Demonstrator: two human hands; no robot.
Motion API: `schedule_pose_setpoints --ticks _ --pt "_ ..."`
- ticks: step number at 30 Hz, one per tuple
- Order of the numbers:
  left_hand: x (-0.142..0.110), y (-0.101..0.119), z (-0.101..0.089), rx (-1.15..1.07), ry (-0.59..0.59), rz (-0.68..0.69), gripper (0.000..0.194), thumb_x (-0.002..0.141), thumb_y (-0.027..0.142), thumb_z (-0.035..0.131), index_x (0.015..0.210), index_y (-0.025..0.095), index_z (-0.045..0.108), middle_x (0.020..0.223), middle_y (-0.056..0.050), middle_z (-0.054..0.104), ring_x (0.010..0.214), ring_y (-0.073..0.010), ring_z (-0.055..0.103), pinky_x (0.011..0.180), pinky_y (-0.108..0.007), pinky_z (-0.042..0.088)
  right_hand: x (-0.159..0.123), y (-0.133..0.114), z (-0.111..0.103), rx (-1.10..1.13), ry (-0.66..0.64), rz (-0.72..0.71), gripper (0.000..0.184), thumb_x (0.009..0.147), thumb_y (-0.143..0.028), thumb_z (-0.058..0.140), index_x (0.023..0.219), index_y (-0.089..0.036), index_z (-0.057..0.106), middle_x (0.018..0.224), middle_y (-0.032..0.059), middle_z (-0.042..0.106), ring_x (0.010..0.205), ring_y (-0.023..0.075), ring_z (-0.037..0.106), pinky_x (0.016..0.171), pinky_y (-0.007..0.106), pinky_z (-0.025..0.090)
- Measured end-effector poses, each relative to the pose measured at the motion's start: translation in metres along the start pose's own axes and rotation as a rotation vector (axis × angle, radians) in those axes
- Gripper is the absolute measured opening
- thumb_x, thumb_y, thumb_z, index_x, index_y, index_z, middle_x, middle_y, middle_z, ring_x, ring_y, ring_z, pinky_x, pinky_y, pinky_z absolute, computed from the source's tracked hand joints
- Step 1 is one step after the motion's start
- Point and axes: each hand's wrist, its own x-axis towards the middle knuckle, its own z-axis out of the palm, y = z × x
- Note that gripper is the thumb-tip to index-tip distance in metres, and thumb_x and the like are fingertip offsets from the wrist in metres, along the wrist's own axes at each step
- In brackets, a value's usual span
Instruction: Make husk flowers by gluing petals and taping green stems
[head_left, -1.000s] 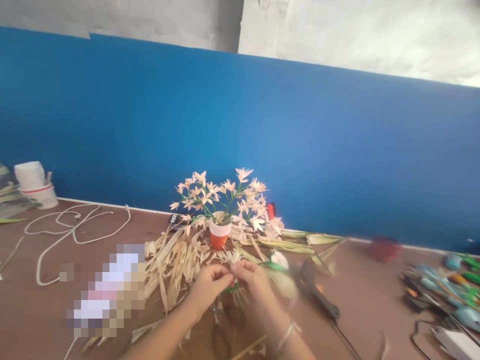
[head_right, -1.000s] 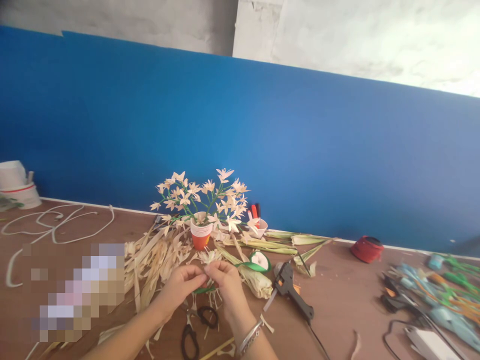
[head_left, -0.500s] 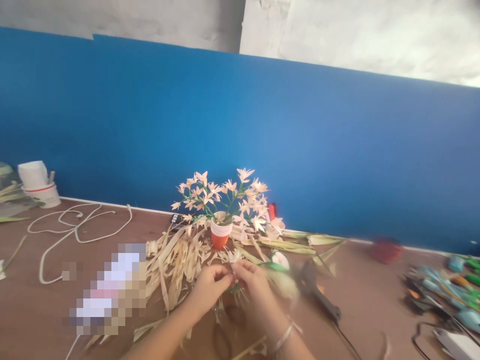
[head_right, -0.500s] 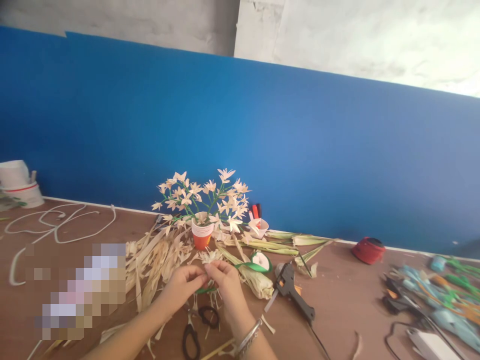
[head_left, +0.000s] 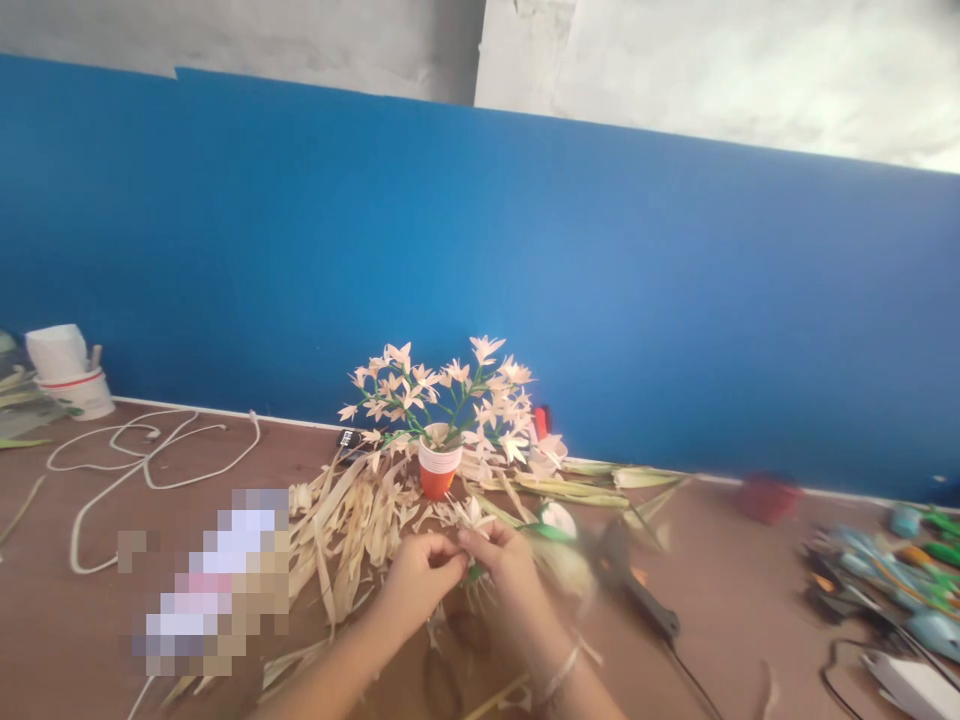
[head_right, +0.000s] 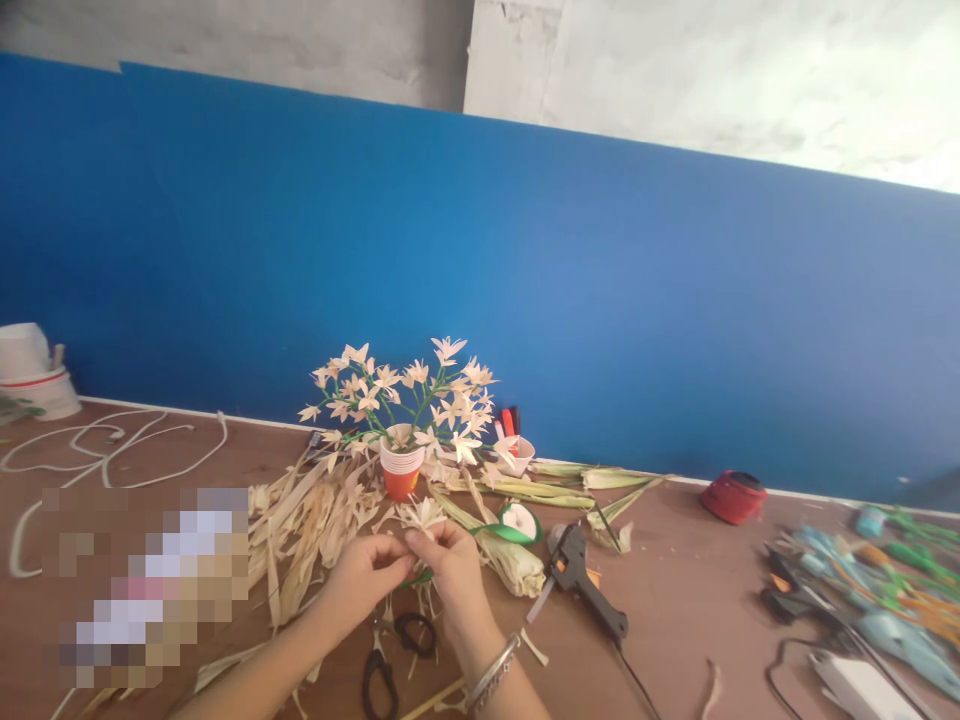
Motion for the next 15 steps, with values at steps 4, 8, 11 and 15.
schedule_pose_setpoints --ticks 4,8,11,15 --pt "-0.0013 0.0021 -0.0011 0.035 0.008 0.050 0.024 0.073 0.030 0.054 0.057 0.014 0.063 0.057 -0.002 0.062 0.058 -0.0154 0.053 0.058 -0.025 0.039 0.0004 -0.0019 -0.0023 -0.017 -0.081 0.010 0.022 0.058 -0.028 0.077 0.058 -0.014 0.060 0.052 -0.0034 0.055 0.049 0.0090 0.046 0.051 0.022 0.035" --pt "-0.0012 0.0021 -0.0020 -0.013 -0.031 0.030 0.026 0.074 0.032 0.053 0.057 0.014 0.061 0.056 -0.001 0.061 0.056 -0.0143 0.052 0.057 -0.025 0.039 0.0014 -0.0037 -0.0063 -0.013 -0.194 0.064 0.020 0.061 -0.030 0.074 0.063 -0.013 0.065 0.054 -0.0008 0.059 0.051 0.0104 0.050 0.054 0.023 0.037" --pt "-0.0013 0.0009 -0.0010 0.007 -0.027 0.051 0.023 0.073 0.030 0.054 0.059 0.014 0.062 0.058 -0.002 0.061 0.058 -0.0150 0.053 0.058 -0.025 0.040 0.0015 -0.0049 -0.0064 -0.035 -0.154 0.040 0.024 0.056 -0.031 0.076 0.052 -0.013 0.060 0.049 -0.0009 0.057 0.048 0.0107 0.050 0.054 0.024 0.037" --pt "-0.0027 -0.0012 0.0011 0.164 0.036 0.094 0.022 0.073 0.027 0.052 0.058 0.014 0.061 0.056 -0.001 0.059 0.056 -0.0148 0.050 0.055 -0.025 0.037 0.0010 -0.0023 -0.0031 -0.129 0.008 -0.011 0.026 0.049 -0.030 0.079 0.049 -0.014 0.059 0.048 -0.0017 0.056 0.048 0.0103 0.048 0.053 0.024 0.036"
